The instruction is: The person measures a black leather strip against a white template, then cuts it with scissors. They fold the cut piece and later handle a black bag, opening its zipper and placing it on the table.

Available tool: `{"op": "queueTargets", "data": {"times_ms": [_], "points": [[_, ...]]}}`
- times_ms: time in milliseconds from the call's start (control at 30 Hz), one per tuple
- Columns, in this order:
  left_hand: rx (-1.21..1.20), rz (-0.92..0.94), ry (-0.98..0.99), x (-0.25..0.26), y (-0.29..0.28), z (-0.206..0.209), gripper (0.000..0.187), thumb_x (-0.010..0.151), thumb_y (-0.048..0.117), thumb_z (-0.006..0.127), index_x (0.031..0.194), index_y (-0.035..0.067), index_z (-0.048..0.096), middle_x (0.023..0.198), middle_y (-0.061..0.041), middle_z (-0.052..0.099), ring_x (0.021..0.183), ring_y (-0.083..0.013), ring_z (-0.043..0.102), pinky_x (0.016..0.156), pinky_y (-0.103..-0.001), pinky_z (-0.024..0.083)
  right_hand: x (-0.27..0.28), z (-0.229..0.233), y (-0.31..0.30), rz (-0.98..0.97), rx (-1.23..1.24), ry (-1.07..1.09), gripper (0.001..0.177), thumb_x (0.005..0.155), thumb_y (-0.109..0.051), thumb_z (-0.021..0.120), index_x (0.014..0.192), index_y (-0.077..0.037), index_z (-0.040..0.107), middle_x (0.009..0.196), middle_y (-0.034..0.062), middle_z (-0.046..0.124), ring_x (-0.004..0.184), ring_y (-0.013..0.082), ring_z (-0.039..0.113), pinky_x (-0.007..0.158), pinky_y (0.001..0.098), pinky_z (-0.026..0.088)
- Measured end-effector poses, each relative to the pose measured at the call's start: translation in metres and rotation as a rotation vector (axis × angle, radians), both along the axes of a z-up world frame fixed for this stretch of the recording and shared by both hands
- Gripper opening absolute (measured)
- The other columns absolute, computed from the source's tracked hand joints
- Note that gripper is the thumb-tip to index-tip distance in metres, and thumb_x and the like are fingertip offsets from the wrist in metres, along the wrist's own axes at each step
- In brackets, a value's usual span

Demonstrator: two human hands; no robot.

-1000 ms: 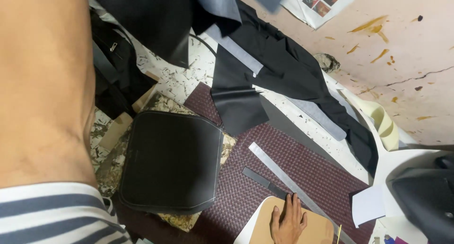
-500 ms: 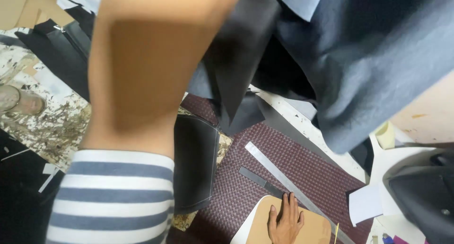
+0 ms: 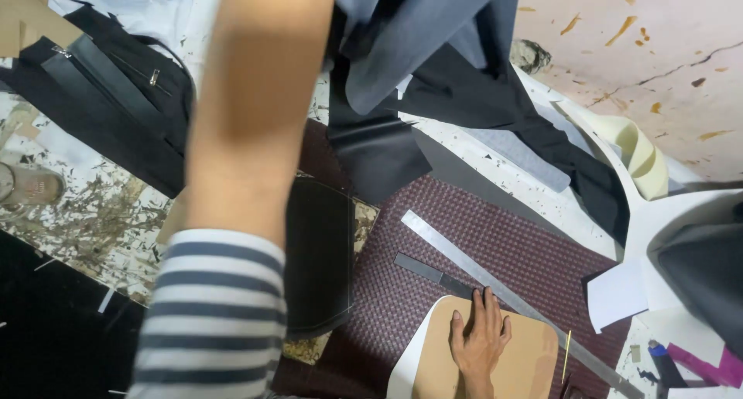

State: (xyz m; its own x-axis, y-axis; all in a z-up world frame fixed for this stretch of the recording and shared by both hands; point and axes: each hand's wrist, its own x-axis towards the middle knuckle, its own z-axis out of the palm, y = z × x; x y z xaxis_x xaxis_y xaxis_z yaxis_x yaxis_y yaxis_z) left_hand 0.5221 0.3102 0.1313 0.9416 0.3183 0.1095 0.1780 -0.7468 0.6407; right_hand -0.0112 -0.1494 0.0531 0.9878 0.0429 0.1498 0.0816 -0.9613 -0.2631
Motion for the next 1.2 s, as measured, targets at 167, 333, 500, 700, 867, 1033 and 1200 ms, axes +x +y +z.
{"op": "queueTargets", "data": {"times_ms": [167,333,500,700,867,1033,1200], "points": [[0.137,-0.128,0.05,-0.06,-0.035,-0.011,0.033,0.091,0.034,0.067,0.107,0.005,0.066,0.108,-0.024,0.068,0.102,-0.0426,0.066,0.087,-0.047,0.053,0.006,0.013,-0.004,-0.026,0.157,0.065,0.065,0.09,-0.053,0.059,0.145,-0.019,0.057,0.164,0.002,0.045,0.151,0.0244,0.041,0.122,0.0542,0.02],[-0.22,-0.596,0.617,-0.244,-0.076,0.099,0.111,0.09,0.058,0.067,0.162,0.002,0.004,0.171,-0.019,0.008,0.157,-0.0322,0.015,0.125,-0.046,0.022,0.015,0.043,-0.008,-0.089,0.602,0.297,0.052,0.087,-0.034,0.071,0.135,-0.013,0.065,0.16,0.009,0.047,0.149,0.0234,0.043,0.128,0.0541,0.002],[-0.106,-0.318,0.118,-0.43,0.017,0.065,0.059,0.095,0.037,0.068,0.142,0.004,0.057,0.146,-0.015,0.058,0.136,-0.0334,0.052,0.112,-0.044,0.039,0.015,0.045,0.065,0.089,0.515,0.11,0.034,0.09,-0.028,0.072,0.118,-0.008,0.071,0.117,0.0082,0.073,0.105,0.0226,0.069,0.099,0.0377,0.049],[-0.07,0.562,-0.061,-0.661,0.052,0.009,0.038,0.105,0.017,0.071,0.136,-0.003,0.062,0.137,-0.024,0.058,0.127,-0.0452,0.056,0.104,-0.057,0.047,0.009,0.024,0.179,0.196,0.62,0.699,0.041,0.084,-0.045,0.082,0.107,-0.011,0.074,0.09,0.0104,0.08,0.09,0.0295,0.078,0.077,0.0406,0.062],[-0.223,0.921,-0.087,-0.764,0.012,-0.06,0.028,0.095,0.007,0.076,0.122,0.004,0.07,0.129,-0.015,0.065,0.123,-0.036,0.062,0.101,-0.043,0.054,0.029,0.007,0.159,0.204,0.689,0.732,0.027,0.081,-0.03,0.09,0.082,-0.008,0.074,0.068,0.0091,0.075,0.062,0.0186,0.071,0.06,0.033,0.057],[-0.529,0.991,-0.201,-0.763,-0.016,-0.093,0.021,0.095,0.002,0.07,0.116,0.002,0.071,0.125,-0.017,0.068,0.121,-0.0369,0.064,0.1,-0.041,0.055,0.085,0.181,0.116,0.352,0.592,0.329,0.014,0.099,-0.012,0.079,0.092,-0.002,0.072,0.069,0.0087,0.062,0.07,0.0135,0.055,0.061,0.028,0.045],[-0.345,0.945,-0.217,-0.753,-0.017,-0.071,0.023,0.091,0.005,0.074,0.114,0.006,0.071,0.127,-0.014,0.066,0.121,-0.036,0.064,0.101,-0.045,0.053,0.144,0.282,0.029,0.53,0.369,0.1,0.019,0.125,-0.006,0.077,0.132,0.007,0.066,0.102,0.0213,0.062,0.095,0.0257,0.059,0.081,0.0349,0.046]]}}
